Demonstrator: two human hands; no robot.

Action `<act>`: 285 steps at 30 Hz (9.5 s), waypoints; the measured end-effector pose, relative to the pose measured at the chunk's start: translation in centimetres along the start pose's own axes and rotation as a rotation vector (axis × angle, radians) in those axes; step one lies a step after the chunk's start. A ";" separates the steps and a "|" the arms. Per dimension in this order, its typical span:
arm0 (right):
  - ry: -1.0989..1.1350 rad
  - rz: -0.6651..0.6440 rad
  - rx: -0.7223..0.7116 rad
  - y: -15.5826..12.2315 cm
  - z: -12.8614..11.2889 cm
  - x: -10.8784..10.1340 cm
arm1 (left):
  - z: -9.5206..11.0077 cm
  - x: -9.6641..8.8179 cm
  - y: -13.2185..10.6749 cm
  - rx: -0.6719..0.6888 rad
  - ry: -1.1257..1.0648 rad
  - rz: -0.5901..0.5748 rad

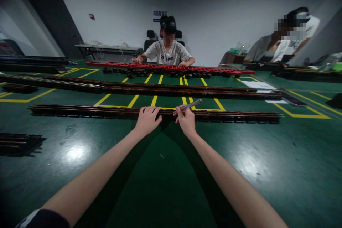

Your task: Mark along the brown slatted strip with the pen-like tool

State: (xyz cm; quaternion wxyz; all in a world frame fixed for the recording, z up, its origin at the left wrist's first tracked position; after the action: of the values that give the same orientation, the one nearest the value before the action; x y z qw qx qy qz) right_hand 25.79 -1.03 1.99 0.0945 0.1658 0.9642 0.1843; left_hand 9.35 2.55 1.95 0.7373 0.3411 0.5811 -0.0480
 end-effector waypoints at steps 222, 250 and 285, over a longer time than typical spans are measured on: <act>0.040 0.036 -0.002 0.2 0.3 0.0 | 0.4 0.4 -0.1 0.015 0.037 0.036; -0.033 0.008 -0.019 0.3 0.4 0.1 | 0.3 -0.1 -0.2 -0.023 0.093 0.033; -0.041 0.013 -0.015 0.3 0.6 0.2 | 0.3 -0.3 -0.1 -0.047 0.068 0.020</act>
State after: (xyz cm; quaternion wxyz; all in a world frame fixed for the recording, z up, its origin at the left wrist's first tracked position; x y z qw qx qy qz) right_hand 25.84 -0.47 1.54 0.1142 0.1753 0.9595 0.1885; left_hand 9.42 2.17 2.22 0.7256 0.3308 0.6032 -0.0155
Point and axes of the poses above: each hand's wrist, its own y-axis towards the middle knuckle, its own x-axis out of the palm, z = x × y, the point moved 4 cm from there along y, towards the middle knuckle, and after that the axes turned 1 degree about y, right-handed, at the moved point
